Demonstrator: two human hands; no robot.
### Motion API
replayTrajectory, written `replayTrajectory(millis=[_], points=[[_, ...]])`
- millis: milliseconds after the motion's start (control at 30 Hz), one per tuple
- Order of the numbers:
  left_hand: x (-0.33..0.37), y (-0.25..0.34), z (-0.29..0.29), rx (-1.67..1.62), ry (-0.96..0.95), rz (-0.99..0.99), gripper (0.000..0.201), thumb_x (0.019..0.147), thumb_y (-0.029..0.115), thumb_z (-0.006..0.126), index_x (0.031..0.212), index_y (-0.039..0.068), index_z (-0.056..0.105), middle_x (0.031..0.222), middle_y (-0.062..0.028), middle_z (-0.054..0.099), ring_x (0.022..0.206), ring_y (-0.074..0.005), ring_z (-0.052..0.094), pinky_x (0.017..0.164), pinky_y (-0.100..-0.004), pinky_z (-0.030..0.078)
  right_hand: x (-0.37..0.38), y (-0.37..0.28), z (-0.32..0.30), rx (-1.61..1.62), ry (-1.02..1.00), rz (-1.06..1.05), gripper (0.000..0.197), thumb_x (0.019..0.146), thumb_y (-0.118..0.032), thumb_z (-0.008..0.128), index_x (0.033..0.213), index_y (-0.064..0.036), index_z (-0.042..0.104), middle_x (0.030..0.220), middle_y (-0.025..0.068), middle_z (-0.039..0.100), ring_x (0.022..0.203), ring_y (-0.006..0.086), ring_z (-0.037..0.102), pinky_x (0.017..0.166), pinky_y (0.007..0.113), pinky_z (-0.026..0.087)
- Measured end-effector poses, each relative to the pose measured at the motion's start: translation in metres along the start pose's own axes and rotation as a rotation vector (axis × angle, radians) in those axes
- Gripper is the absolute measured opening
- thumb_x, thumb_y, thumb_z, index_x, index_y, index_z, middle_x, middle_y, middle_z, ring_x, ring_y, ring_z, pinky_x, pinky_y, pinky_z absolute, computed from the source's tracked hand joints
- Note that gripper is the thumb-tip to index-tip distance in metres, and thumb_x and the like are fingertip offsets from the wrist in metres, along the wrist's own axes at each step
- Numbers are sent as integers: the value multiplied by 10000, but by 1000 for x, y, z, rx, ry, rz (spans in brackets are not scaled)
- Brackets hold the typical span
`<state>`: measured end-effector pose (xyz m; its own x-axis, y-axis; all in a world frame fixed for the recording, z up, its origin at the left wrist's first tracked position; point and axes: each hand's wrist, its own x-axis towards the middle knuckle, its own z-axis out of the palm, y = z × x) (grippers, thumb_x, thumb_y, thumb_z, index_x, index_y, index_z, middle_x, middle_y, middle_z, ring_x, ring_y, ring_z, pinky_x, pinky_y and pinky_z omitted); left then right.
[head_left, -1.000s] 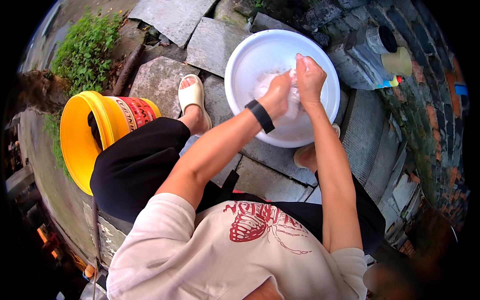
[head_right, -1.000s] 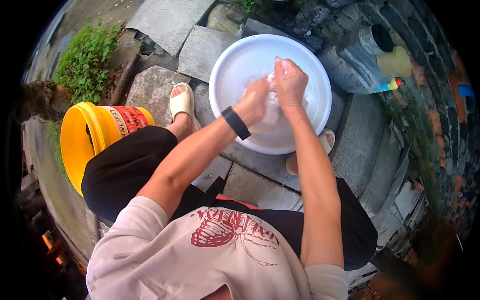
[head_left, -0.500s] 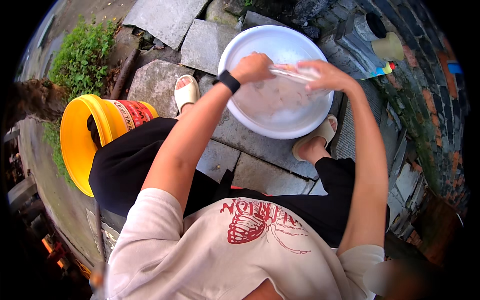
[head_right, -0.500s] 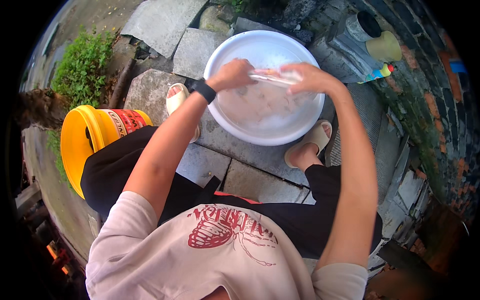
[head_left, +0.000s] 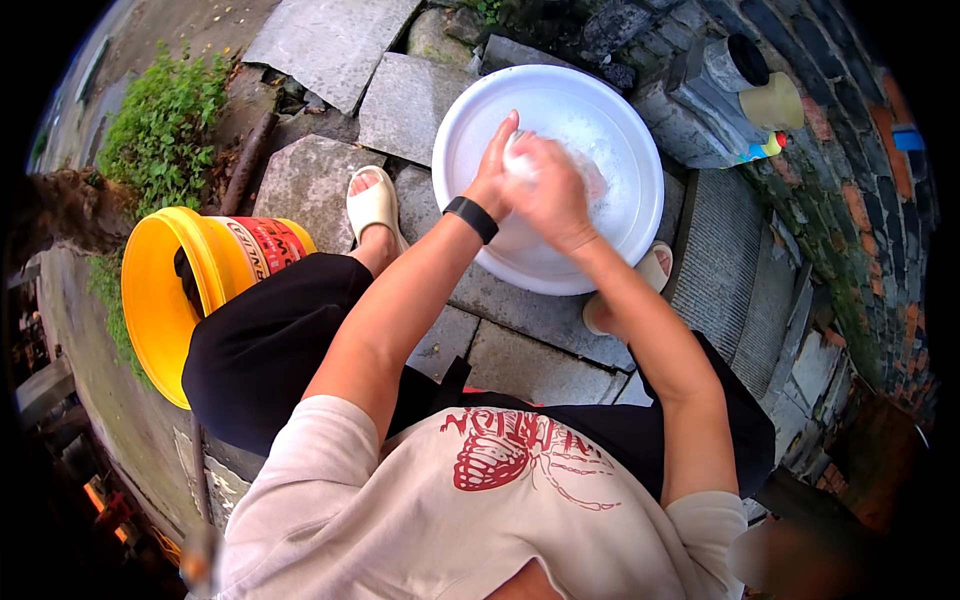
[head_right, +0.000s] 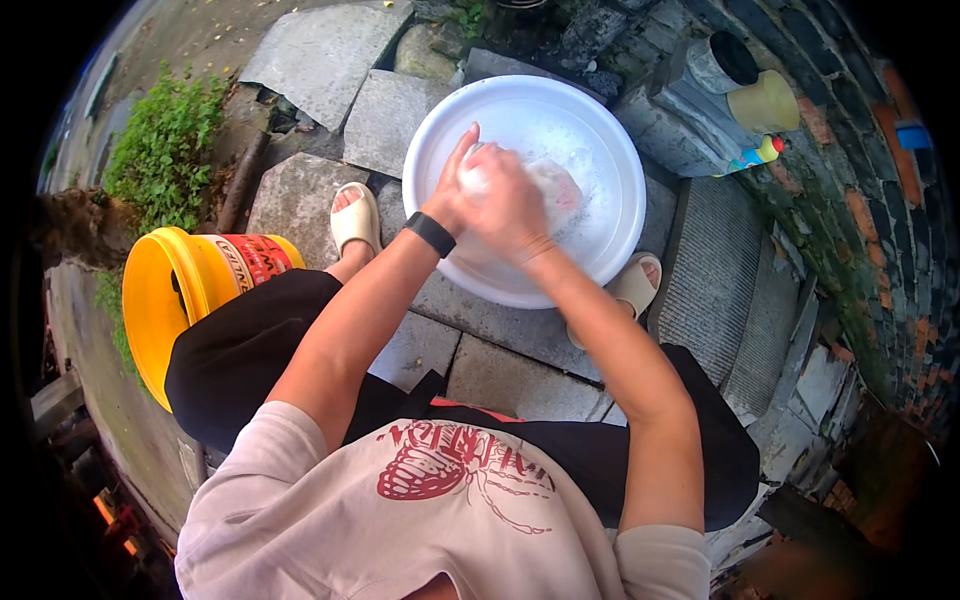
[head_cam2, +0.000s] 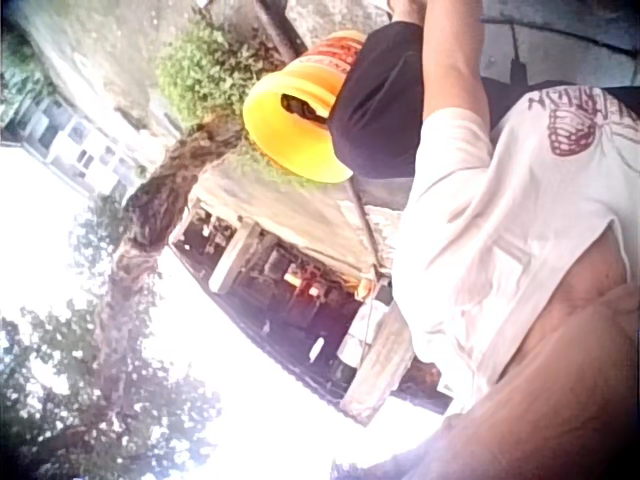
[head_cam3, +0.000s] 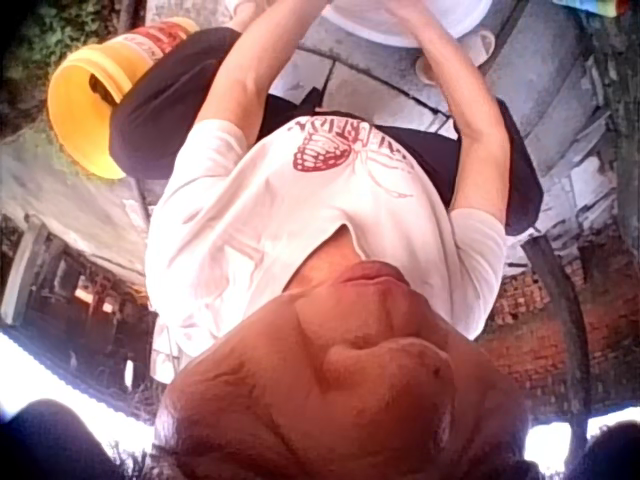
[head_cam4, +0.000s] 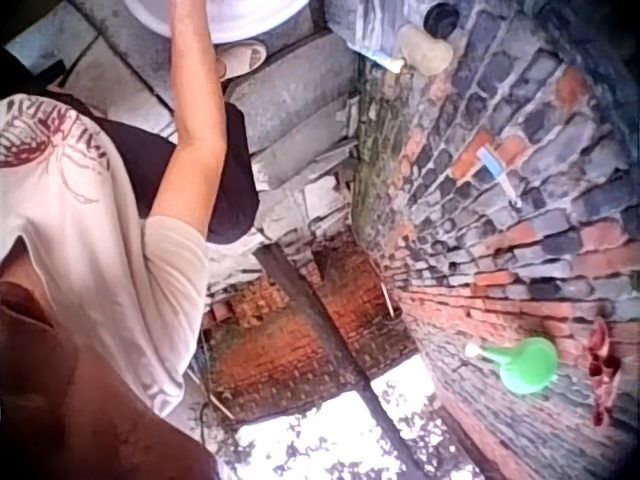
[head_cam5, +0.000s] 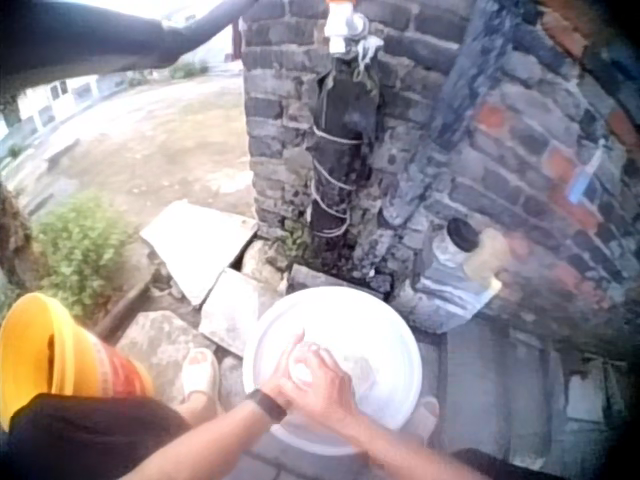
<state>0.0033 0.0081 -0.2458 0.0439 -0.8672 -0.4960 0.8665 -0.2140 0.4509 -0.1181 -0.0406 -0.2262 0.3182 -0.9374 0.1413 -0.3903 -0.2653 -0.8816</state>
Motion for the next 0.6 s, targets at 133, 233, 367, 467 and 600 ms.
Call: replayTrajectory(millis=[133, 233, 367, 467, 600], points=[[-3, -45, 27, 105, 362, 93, 289, 918, 305, 433, 981, 58, 569, 913, -66, 599, 858, -163, 578, 752, -311, 483, 9, -15, 7, -142, 19, 40, 177, 794, -180, 581, 689, -39, 565, 620, 144, 551, 612, 313, 574, 569, 382, 455], [-14, -44, 40, 62, 150, 29, 316, 939, 291, 370, 994, 27, 535, 895, -79, 583, 786, -197, 565, 698, -306, 469, 13, -3, -2, -361, 167, -190, 222, 809, -199, 587, 648, -47, 567, 570, 141, 537, 547, 328, 540, 534, 399, 437], [6, -30, -21, -279, -219, -121, 305, 944, 272, 355, 1042, 27, 508, 885, -73, 573, 778, -199, 553, 693, -338, 457, -20, -45, 27, -151, 174, -378, 247, 818, -168, 586, 630, -21, 526, 565, 150, 508, 516, 298, 481, 525, 385, 412], [-18, -36, 42, 18, 139, -63, 336, 958, 299, 294, 1040, 31, 480, 982, -112, 542, 888, -226, 549, 782, -369, 462, 8, -7, 2, -136, 99, 87, 205, 793, -182, 599, 663, -31, 550, 626, 150, 541, 639, 338, 566, 585, 416, 432], [-15, -27, 28, 22, 85, -58, 294, 942, 268, 351, 1008, 34, 514, 920, -92, 564, 850, -203, 556, 700, -373, 471, -3, -25, 9, -264, 190, -163, 205, 765, -188, 634, 671, -32, 539, 647, 151, 537, 627, 339, 543, 577, 400, 428]])
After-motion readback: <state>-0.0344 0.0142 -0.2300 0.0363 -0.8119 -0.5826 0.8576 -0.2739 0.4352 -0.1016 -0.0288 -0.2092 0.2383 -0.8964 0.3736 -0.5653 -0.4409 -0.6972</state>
